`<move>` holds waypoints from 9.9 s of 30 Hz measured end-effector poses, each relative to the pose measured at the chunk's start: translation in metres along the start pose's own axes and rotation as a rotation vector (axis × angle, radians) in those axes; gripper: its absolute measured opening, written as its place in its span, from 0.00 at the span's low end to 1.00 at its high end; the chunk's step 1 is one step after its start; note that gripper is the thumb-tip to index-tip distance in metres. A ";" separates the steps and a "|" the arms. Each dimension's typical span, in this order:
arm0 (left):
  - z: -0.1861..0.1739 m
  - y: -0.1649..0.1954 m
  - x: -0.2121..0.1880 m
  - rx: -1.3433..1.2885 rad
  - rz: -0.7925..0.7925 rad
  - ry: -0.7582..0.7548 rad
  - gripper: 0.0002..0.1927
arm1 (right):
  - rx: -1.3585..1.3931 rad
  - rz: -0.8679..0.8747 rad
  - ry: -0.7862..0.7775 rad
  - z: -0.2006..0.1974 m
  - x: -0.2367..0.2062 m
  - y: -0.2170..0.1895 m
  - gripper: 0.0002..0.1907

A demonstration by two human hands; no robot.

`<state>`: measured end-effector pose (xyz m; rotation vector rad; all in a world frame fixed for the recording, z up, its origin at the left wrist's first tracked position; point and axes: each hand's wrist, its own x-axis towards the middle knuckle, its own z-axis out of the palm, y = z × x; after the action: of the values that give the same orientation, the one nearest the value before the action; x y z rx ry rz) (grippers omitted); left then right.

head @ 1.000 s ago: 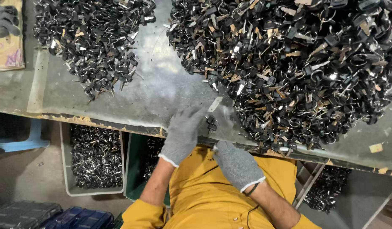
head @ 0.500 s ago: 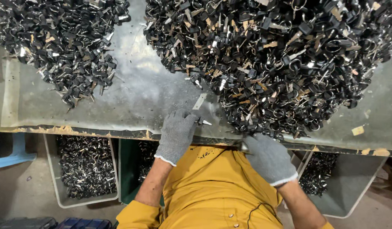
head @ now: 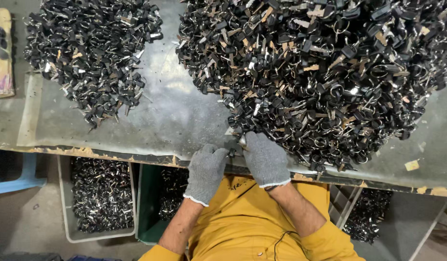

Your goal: The person sits at a workbench covered with large piles of small black metal parts and sorts them one at a time, picking items from the pile, briefly handling each, and dropping selected pieces into plastic bins below the table edge.

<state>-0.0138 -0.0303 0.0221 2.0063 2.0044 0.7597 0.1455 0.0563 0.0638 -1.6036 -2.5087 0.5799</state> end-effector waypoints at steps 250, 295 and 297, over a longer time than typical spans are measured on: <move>-0.011 0.018 -0.005 -0.049 -0.051 -0.091 0.05 | -0.090 -0.041 -0.313 0.012 -0.026 -0.004 0.10; -0.011 -0.002 0.055 -0.069 0.017 0.094 0.09 | -0.012 -0.121 -0.185 0.023 -0.037 0.007 0.18; -0.004 -0.002 0.037 -0.060 -0.045 0.090 0.11 | 0.062 -0.099 -0.204 0.026 -0.040 0.011 0.20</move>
<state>-0.0201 0.0052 0.0326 1.9197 2.0426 0.9038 0.1654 0.0179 0.0405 -1.4566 -2.6646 0.8386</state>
